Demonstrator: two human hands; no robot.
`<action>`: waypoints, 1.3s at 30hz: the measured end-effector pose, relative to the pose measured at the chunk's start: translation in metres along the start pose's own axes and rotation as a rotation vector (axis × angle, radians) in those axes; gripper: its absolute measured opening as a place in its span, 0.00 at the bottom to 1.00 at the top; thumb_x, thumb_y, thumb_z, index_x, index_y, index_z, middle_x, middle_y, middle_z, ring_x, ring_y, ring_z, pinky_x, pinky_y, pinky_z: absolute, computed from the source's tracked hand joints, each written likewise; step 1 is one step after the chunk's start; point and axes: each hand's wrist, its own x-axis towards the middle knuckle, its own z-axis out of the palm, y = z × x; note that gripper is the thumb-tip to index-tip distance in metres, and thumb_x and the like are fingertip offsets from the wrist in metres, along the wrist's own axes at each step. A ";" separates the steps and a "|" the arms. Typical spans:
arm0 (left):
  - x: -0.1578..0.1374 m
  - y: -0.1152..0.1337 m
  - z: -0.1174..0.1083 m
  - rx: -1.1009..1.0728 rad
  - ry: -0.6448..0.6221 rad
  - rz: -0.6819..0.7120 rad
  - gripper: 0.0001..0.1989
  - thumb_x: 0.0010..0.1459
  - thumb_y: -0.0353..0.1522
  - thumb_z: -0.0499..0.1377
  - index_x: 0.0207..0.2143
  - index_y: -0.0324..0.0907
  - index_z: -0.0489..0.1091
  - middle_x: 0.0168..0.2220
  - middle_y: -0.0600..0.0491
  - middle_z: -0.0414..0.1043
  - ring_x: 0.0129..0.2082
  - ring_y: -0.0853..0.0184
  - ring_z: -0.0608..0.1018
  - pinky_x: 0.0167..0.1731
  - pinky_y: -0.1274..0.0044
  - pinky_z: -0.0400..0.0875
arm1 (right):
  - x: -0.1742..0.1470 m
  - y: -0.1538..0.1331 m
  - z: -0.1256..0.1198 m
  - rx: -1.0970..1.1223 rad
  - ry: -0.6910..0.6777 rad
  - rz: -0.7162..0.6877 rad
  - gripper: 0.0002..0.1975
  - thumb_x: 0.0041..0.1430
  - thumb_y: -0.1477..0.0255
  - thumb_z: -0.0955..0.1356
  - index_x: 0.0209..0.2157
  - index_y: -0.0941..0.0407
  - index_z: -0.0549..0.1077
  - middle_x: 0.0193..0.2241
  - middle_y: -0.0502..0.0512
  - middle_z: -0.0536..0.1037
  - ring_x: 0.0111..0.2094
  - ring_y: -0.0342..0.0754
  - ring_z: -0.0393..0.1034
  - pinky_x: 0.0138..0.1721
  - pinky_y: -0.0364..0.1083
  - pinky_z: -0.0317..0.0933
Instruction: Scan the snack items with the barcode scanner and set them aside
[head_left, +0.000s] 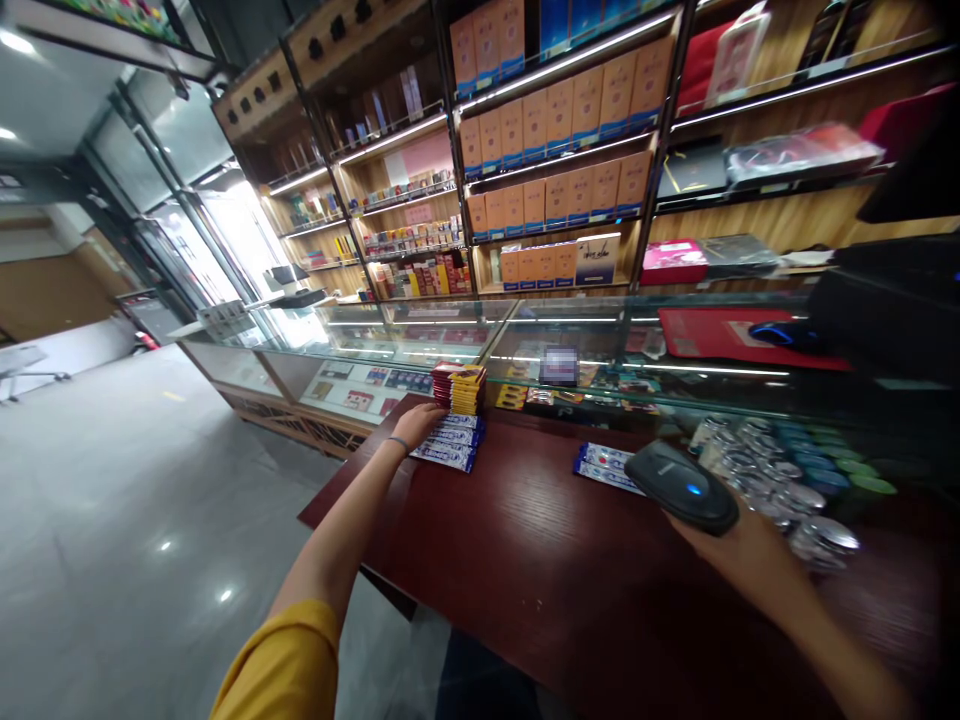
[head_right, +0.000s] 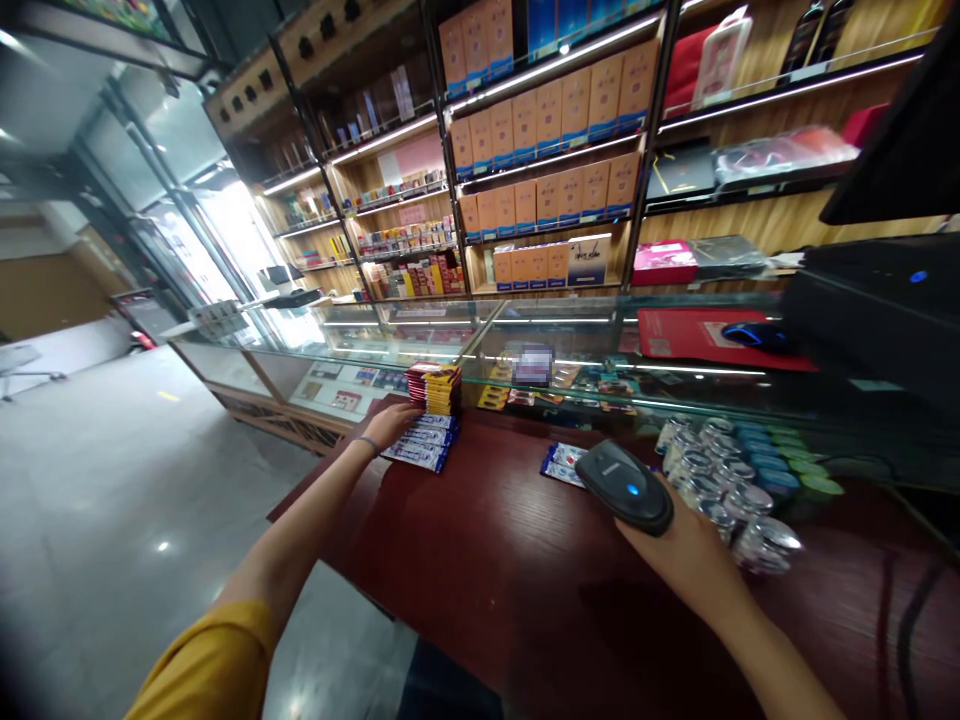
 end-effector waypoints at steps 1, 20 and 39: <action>0.000 0.000 0.001 -0.038 0.007 -0.003 0.18 0.56 0.27 0.62 0.48 0.50 0.78 0.50 0.48 0.77 0.52 0.59 0.77 0.60 0.69 0.65 | -0.001 -0.006 0.000 0.009 -0.014 0.013 0.26 0.53 0.54 0.69 0.51 0.50 0.71 0.43 0.57 0.82 0.44 0.62 0.78 0.44 0.55 0.71; -0.001 0.072 0.021 -0.158 0.202 0.037 0.14 0.62 0.36 0.60 0.49 0.48 0.77 0.49 0.46 0.75 0.52 0.57 0.76 0.58 0.67 0.67 | 0.005 -0.015 -0.011 0.062 0.057 0.032 0.24 0.52 0.59 0.70 0.49 0.54 0.72 0.43 0.60 0.83 0.46 0.61 0.78 0.44 0.53 0.71; 0.046 0.286 0.155 -0.364 0.092 0.409 0.16 0.63 0.34 0.60 0.53 0.45 0.74 0.52 0.46 0.75 0.54 0.57 0.75 0.56 0.64 0.70 | 0.016 -0.010 -0.060 0.197 0.294 0.157 0.22 0.51 0.57 0.72 0.44 0.56 0.76 0.36 0.61 0.84 0.38 0.59 0.79 0.37 0.53 0.73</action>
